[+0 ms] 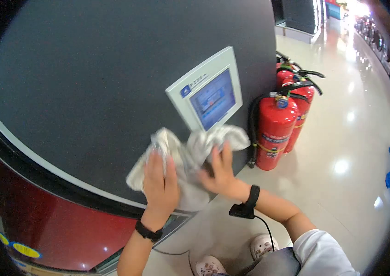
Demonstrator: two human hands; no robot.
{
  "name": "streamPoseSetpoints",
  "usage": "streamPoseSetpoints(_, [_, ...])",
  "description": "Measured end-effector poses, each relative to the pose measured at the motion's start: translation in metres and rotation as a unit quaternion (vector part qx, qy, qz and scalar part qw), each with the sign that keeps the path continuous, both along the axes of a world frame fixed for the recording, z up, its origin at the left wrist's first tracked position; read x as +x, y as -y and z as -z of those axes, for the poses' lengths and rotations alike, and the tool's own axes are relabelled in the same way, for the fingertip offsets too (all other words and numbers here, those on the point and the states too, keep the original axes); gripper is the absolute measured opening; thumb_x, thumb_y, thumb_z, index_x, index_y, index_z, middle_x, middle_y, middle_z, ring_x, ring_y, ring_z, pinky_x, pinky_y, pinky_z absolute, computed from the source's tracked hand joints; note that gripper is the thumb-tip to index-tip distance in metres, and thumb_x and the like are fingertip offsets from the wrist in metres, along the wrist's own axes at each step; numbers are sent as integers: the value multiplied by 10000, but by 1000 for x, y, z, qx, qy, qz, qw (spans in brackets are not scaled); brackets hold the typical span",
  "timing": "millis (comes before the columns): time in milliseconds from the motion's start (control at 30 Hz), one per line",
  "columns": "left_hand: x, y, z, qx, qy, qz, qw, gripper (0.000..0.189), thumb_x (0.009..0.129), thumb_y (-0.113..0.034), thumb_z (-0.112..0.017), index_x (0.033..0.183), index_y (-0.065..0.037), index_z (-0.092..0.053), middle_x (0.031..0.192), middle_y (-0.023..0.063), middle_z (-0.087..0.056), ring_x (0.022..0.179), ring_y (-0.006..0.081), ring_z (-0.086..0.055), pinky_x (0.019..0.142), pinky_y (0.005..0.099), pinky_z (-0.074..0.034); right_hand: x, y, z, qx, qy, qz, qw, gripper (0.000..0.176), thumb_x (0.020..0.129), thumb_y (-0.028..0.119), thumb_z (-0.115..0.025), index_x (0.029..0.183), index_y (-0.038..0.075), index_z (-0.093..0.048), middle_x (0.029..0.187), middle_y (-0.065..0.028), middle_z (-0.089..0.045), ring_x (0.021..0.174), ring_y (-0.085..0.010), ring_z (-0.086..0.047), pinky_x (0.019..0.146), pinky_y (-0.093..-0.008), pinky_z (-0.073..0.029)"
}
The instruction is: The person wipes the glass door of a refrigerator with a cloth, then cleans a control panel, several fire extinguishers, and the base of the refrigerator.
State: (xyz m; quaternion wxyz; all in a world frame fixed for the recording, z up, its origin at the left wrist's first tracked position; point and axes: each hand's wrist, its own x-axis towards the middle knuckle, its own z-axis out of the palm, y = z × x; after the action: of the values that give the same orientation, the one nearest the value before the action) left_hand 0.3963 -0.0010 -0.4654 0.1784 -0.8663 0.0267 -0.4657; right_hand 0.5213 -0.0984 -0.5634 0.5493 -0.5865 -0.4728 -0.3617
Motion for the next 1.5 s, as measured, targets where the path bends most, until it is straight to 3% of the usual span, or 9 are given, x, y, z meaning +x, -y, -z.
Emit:
streamPoseSetpoints(67, [45,15,-40,-8,71,63,995,411,825,12,-484,1234,49,-462,1285,284,-407,1185,434,-427,957,501,-381,26,23,-59,45,-7,52,998,783,783,174,-581,1401,-35,-149,1429,-326,-62,1336,-473,-57,1074,-514,-65])
streamPoseSetpoints(167, [105,42,-99,-2,57,46,997,418,797,-49,-515,1211,9,-506,1265,163,-476,1170,291,-476,991,421,-356,56,42,-120,60,-33,85,994,635,817,91,-525,1364,-53,-236,1418,-295,-153,1310,-432,-193,1067,-451,-169])
streamPoseSetpoints(267, [140,47,-112,-14,-13,91,996,397,775,-63,-532,1166,8,-540,1210,149,-517,1156,266,-482,987,386,-364,73,48,-129,2,-63,53,997,591,836,77,-505,1357,-50,-257,1418,-271,-189,1306,-398,-236,1061,-416,-210])
streamPoseSetpoints(533, [111,42,-72,2,18,41,999,411,800,-41,-513,1211,-26,-509,1257,115,-497,1186,259,-466,988,387,-373,66,40,-79,-54,-117,-50,990,591,860,99,-481,1368,-63,-226,1448,-257,-135,1352,-373,-152,1084,-399,-151])
streamPoseSetpoints(700, [43,22,-12,-58,66,-34,996,376,848,-55,-487,1218,9,-485,1275,229,-457,1173,347,-474,952,446,-389,51,26,-79,-96,-3,-119,988,646,790,101,-505,1387,22,-270,1455,-250,-123,1346,-410,-136,1088,-435,-122])
streamPoseSetpoints(800, [38,11,-1,4,52,-50,997,453,874,-75,-489,1296,48,-381,1311,311,-360,1212,412,-405,966,485,-360,40,8,-78,-153,98,-88,979,646,778,117,-495,1383,29,-286,1465,-223,-129,1341,-414,-154,1090,-448,-112])
streamPoseSetpoints(1067, [132,32,-90,14,61,57,996,463,795,-128,-527,1244,-27,-480,1259,144,-481,1176,283,-457,972,401,-366,94,18,-118,26,-90,-55,994,548,829,-3,-400,1369,34,-313,1444,-198,-225,1362,-304,-172,1101,-373,-124])
streamPoseSetpoints(1233, [162,48,-68,60,67,31,995,444,799,-138,-531,1238,-80,-499,1274,118,-476,1189,245,-456,1006,379,-339,112,16,-89,81,-227,-156,958,495,882,37,-374,1366,-10,-284,1439,-172,-249,1353,-293,-194,1100,-356,-135])
streamPoseSetpoints(1500, [106,32,21,79,-79,25,993,405,824,-115,-503,1228,-84,-513,1317,98,-458,1229,234,-436,1001,376,-345,74,6,-24,50,-174,-16,983,513,903,85,-351,1392,-6,-224,1468,-189,-150,1368,-309,-124,1101,-378,-100])
